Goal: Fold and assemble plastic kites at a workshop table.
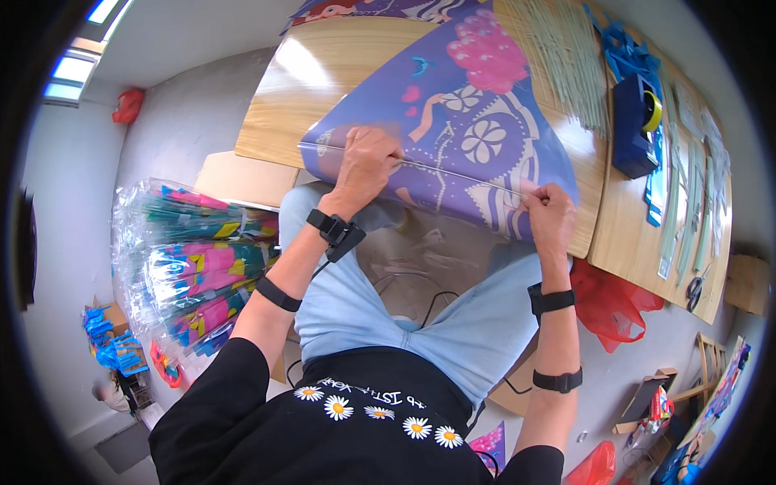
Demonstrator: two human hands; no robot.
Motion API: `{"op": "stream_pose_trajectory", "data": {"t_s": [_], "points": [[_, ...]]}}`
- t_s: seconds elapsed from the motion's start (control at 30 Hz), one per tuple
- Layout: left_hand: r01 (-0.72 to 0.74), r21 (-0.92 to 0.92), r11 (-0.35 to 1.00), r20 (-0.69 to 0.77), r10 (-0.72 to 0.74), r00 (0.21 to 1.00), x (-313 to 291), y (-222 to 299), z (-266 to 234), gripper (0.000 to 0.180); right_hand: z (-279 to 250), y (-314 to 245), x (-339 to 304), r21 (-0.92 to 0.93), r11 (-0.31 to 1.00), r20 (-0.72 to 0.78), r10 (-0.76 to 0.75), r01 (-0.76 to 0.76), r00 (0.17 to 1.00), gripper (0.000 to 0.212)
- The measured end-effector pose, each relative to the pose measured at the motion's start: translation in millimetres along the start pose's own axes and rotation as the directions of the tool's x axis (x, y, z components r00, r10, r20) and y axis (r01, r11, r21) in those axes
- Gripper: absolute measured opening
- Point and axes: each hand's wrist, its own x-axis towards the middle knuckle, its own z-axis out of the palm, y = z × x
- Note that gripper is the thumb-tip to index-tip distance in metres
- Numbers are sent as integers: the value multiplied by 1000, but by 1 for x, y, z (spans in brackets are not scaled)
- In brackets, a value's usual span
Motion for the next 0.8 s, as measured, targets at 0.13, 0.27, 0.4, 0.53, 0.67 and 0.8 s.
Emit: {"op": "stream_pose_trajectory", "data": {"t_s": [0.13,0.27,0.4,0.53,0.67,0.8], "points": [[-6,-5,1000,0,6,1000,-2,-2,2,4,-3,-6,-4,-6,1000,-6,-4,4,1000,17],[4,-33,999,2,-4,1000,-3,-5,5,8,-10,-10,-6,193,979,42,59,-66,997,15],[-10,-32,999,-5,10,1000,0,0,2,4,-11,-8,-5,225,970,42,79,-86,996,14],[-7,-26,1000,4,7,1000,1,1,-1,4,-11,-7,-5,227,970,37,82,-88,996,13],[-8,-31,999,2,8,1000,1,2,-2,4,-10,-3,-5,313,947,30,65,-71,997,11],[-8,-38,999,1,8,1000,-1,-1,1,7,-10,-3,-6,295,952,44,68,-78,997,10]]}}
